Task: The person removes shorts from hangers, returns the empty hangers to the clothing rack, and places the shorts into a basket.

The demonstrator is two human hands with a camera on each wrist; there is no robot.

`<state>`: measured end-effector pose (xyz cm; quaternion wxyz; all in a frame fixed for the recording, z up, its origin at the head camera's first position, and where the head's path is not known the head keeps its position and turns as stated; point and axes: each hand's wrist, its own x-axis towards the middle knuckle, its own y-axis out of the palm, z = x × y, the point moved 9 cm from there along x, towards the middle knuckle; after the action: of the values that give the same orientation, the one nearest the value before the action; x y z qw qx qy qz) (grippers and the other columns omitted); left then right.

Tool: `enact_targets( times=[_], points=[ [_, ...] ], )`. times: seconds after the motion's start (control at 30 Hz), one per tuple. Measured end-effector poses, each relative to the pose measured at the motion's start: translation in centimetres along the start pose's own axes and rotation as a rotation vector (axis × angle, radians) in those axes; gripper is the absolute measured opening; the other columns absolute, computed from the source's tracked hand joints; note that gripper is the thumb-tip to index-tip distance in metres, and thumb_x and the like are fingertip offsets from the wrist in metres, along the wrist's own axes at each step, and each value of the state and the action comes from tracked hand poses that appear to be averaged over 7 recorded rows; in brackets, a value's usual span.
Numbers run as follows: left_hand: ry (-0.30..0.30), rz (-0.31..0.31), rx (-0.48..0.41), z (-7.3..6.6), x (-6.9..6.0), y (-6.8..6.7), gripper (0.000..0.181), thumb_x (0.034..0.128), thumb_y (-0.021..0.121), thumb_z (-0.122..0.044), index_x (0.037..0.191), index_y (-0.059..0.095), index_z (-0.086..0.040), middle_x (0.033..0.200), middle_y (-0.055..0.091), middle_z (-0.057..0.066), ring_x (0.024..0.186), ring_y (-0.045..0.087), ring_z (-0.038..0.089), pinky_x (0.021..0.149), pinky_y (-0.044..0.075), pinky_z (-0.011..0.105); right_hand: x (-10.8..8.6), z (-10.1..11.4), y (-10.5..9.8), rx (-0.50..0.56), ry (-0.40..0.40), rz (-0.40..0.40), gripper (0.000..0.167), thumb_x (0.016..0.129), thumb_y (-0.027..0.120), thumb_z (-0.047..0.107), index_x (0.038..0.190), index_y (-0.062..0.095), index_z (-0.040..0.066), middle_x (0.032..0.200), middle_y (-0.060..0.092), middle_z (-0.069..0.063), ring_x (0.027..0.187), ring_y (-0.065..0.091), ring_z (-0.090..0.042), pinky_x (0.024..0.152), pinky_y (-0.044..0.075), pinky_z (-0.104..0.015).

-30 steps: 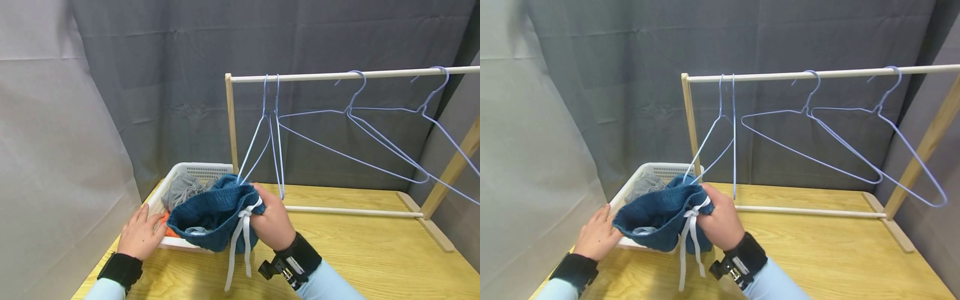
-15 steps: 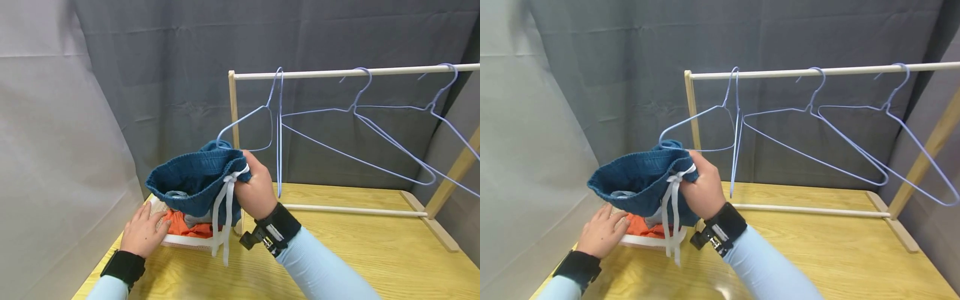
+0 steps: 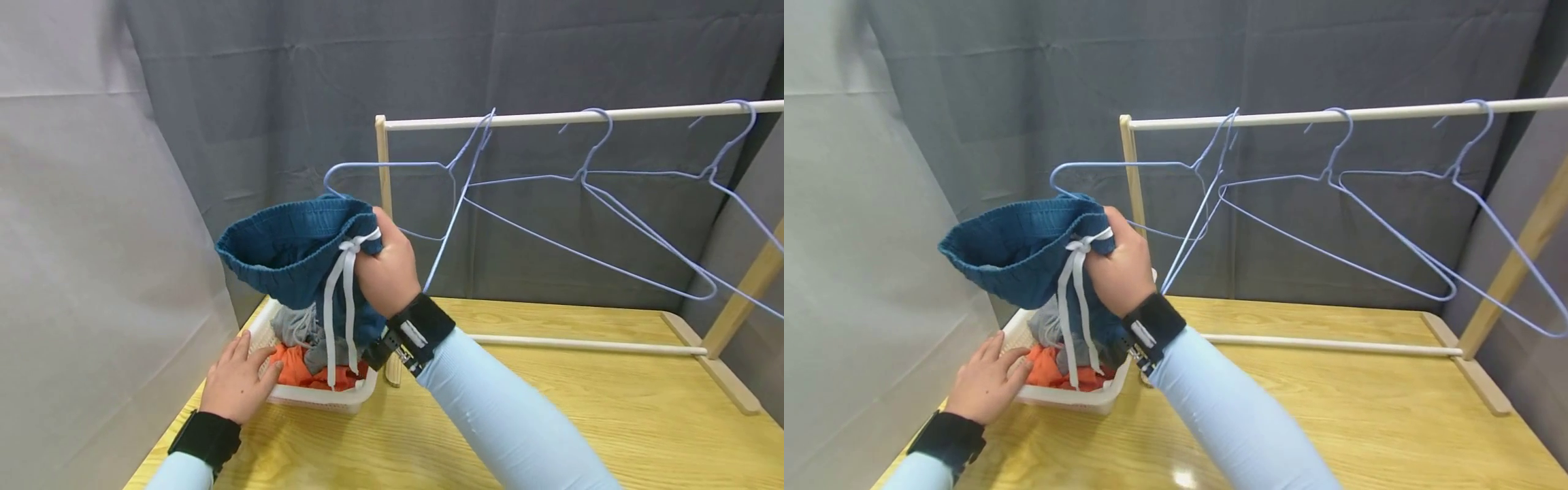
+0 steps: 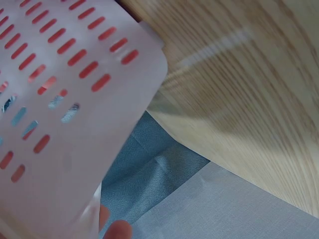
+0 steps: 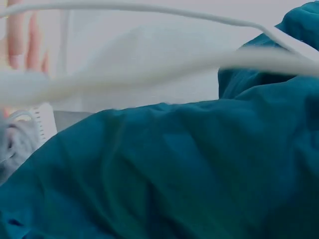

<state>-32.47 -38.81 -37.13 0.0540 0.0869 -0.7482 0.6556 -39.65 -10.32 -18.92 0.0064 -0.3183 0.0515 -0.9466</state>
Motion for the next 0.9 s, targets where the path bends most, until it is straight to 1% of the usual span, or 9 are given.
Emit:
enact_targets(
  times=[0.1,0.2,0.33,0.43,0.53,0.63,0.7,0.83,0.9],
  points=[
    [-0.008,0.011,-0.004,0.1,-0.1,-0.1,0.047,0.1018,0.054,-0.046,0.130,0.068,-0.012,0.156,0.031,0.032,0.143,0.027,0.049,0.098,0.032,0.076,1.3,0.7,0.6,0.070,-0.017,-0.010,0.025,0.103,0.054,0.034,0.111,0.065,0.013,0.104,0.066,-0.004,0.094,0.060,-0.017,0.084,0.050,-0.038],
    [-0.007,0.005,-0.005,0.2,-0.1,-0.2,0.044,0.1013,0.057,-0.042,0.129,0.069,-0.011,0.155,0.032,0.033,0.142,0.028,0.050,0.100,0.031,0.075,2.3,1.3,1.5,0.116,-0.033,-0.003,0.025,0.103,0.055,0.032,0.115,0.065,0.013,0.108,0.067,-0.004,0.097,0.060,-0.018,0.086,0.049,-0.037],
    [-0.014,-0.004,-0.021,0.2,-0.1,-0.2,0.041,0.0995,0.061,-0.039,0.128,0.070,-0.011,0.154,0.033,0.034,0.142,0.028,0.052,0.103,0.028,0.075,3.2,1.1,3.1,0.104,-0.026,0.021,0.024,0.102,0.057,0.032,0.117,0.064,0.015,0.109,0.067,-0.003,0.096,0.060,-0.018,0.084,0.049,-0.035],
    [-0.029,-0.002,-0.048,0.2,-0.1,-0.1,0.039,0.0993,0.061,-0.037,0.127,0.071,-0.011,0.155,0.033,0.033,0.142,0.027,0.051,0.104,0.026,0.076,3.3,0.0,4.2,0.072,-0.002,0.039,0.022,0.101,0.058,0.032,0.116,0.064,0.017,0.107,0.067,-0.003,0.094,0.060,-0.019,0.082,0.050,-0.036],
    [-0.031,-0.006,-0.055,0.1,-0.3,-0.1,0.038,0.0995,0.058,-0.036,0.125,0.071,-0.011,0.154,0.034,0.033,0.142,0.028,0.051,0.103,0.027,0.076,2.9,-1.7,4.8,0.022,0.026,0.041,0.022,0.101,0.056,0.032,0.114,0.064,0.016,0.107,0.067,-0.003,0.095,0.060,-0.020,0.083,0.050,-0.037],
    [-0.028,-0.006,-0.045,0.0,-0.4,0.0,0.038,0.1002,0.057,-0.036,0.124,0.072,-0.011,0.153,0.035,0.034,0.141,0.030,0.051,0.102,0.029,0.075,2.4,-3.5,5.1,-0.007,0.062,0.044,0.023,0.103,0.053,0.032,0.116,0.064,0.016,0.111,0.068,-0.003,0.099,0.062,-0.019,0.087,0.051,-0.038],
    [-0.029,0.000,-0.031,0.0,-0.4,0.1,0.039,0.1008,0.056,-0.038,0.124,0.071,-0.011,0.153,0.034,0.034,0.141,0.029,0.051,0.101,0.030,0.075,2.1,-4.5,5.3,-0.010,0.076,0.052,0.023,0.103,0.053,0.032,0.116,0.063,0.016,0.111,0.067,-0.003,0.099,0.062,-0.020,0.087,0.051,-0.039],
    [-0.040,0.012,-0.011,0.1,-0.3,0.3,0.042,0.1015,0.054,-0.041,0.125,0.070,-0.010,0.155,0.032,0.034,0.142,0.028,0.051,0.103,0.029,0.075,1.5,-6.2,5.8,-0.041,0.072,0.071,0.023,0.100,0.056,0.028,0.117,0.063,0.014,0.111,0.069,-0.005,0.100,0.063,-0.021,0.088,0.051,-0.039],
    [-0.047,0.015,-0.003,0.1,-0.3,0.3,0.044,0.1017,0.053,-0.042,0.126,0.069,-0.010,0.155,0.032,0.033,0.142,0.028,0.051,0.104,0.028,0.074,1.2,-6.9,5.9,-0.066,0.074,0.084,0.026,0.099,0.057,0.026,0.122,0.064,0.014,0.116,0.069,-0.006,0.105,0.064,-0.022,0.091,0.051,-0.039]
  ],
)
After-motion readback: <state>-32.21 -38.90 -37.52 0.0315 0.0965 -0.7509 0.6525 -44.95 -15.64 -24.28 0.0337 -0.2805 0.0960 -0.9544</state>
